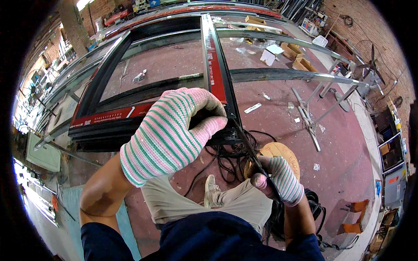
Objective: The person installs a black rubber seal strip into the groove of a red-framed window. They use shears to cut the seal to length and press it into place along the frame edges.
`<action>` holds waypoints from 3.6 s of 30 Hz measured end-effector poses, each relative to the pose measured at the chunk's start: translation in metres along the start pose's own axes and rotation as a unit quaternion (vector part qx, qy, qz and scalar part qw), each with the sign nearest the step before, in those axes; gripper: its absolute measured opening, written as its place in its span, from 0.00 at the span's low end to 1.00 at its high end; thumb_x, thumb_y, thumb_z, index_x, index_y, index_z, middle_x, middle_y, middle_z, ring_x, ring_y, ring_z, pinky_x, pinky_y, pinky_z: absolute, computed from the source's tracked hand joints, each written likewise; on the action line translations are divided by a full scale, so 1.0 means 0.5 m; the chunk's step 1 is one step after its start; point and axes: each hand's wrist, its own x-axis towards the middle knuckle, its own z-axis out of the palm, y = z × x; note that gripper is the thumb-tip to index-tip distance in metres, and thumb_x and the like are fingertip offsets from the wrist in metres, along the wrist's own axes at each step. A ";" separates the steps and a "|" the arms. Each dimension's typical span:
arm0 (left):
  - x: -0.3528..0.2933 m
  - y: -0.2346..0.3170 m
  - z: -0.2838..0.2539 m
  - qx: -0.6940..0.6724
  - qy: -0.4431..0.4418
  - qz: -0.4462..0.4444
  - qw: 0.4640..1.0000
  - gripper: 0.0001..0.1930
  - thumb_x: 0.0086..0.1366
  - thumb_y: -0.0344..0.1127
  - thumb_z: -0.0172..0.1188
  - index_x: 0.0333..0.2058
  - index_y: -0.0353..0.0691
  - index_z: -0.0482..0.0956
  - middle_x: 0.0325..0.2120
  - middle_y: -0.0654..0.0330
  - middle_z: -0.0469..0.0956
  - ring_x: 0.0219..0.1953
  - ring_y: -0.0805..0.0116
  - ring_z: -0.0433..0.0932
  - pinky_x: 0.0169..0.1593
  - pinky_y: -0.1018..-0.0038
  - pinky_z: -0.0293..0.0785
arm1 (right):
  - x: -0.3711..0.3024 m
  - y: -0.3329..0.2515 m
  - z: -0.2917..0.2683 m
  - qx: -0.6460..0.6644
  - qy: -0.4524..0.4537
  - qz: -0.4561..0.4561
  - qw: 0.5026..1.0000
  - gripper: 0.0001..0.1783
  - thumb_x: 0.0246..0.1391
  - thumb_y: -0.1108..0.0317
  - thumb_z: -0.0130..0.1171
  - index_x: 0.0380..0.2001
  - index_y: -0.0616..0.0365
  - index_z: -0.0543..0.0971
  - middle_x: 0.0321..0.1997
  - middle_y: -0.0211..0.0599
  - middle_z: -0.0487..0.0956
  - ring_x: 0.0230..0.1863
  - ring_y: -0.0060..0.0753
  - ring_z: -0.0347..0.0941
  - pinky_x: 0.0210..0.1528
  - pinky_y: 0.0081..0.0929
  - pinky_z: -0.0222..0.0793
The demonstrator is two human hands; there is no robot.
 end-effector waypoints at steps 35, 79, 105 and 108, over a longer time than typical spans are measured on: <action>0.000 -0.008 -0.001 0.011 0.003 0.026 1.000 0.09 0.59 0.35 0.65 0.33 0.35 0.82 0.26 0.55 0.79 0.29 0.67 0.79 0.37 0.72 0.75 | 0.001 -0.016 0.005 0.027 -0.004 0.007 1.000 0.32 0.55 0.39 0.62 0.34 0.65 0.78 0.20 0.41 0.72 0.23 0.30 0.62 0.28 0.33 0.64; 0.003 -0.004 -0.010 -0.047 -0.022 0.000 0.999 0.09 0.58 0.32 0.66 0.34 0.33 0.81 0.27 0.56 0.79 0.31 0.69 0.79 0.39 0.73 0.75 | 0.002 0.000 0.024 0.021 -0.008 -0.016 1.000 0.28 0.55 0.41 0.62 0.31 0.61 0.76 0.20 0.38 0.73 0.22 0.31 0.66 0.27 0.32 0.65; 0.003 -0.009 -0.005 -0.023 -0.014 0.006 1.000 0.09 0.59 0.33 0.65 0.34 0.33 0.82 0.26 0.57 0.80 0.30 0.71 0.79 0.39 0.74 0.76 | 0.001 -0.006 0.020 -0.016 -0.011 0.002 1.000 0.33 0.55 0.36 0.59 0.31 0.62 0.77 0.21 0.43 0.73 0.21 0.41 0.68 0.27 0.35 0.66; 0.002 -0.009 -0.006 -0.016 -0.010 0.017 1.000 0.09 0.59 0.33 0.65 0.34 0.33 0.82 0.26 0.56 0.80 0.30 0.71 0.79 0.39 0.74 0.75 | 0.001 -0.013 0.020 -0.007 -0.011 0.007 1.000 0.32 0.55 0.37 0.60 0.35 0.62 0.78 0.23 0.43 0.76 0.23 0.42 0.71 0.29 0.34 0.68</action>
